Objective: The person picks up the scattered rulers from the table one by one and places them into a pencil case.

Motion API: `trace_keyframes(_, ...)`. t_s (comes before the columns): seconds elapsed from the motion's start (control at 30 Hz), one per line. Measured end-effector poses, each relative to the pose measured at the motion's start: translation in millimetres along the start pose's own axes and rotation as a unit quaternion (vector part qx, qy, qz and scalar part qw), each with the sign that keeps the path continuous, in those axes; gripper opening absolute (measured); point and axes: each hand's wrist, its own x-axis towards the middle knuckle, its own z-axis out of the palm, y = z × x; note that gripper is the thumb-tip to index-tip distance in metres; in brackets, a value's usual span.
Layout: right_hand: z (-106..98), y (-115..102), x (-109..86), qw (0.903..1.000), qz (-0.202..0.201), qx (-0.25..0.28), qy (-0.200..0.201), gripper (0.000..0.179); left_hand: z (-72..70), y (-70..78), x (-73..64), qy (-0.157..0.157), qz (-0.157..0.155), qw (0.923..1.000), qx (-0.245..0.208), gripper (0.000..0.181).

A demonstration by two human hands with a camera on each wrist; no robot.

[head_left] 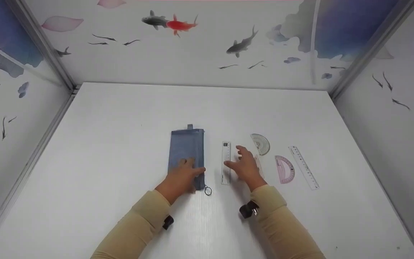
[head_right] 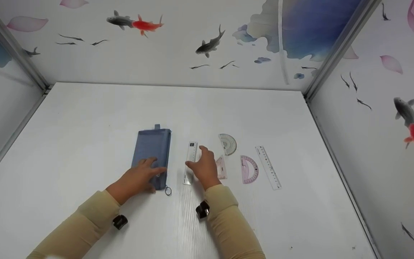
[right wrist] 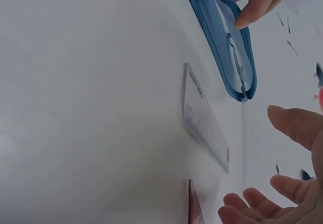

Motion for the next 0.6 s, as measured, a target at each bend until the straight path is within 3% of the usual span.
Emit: trace_keyframes(0.6,8.3,0.3,-0.8,0.9997,0.025,0.003,-0.001,0.074,3.3,-4.4,-3.2,0.003,0.004,0.9990,-0.045,0.066)
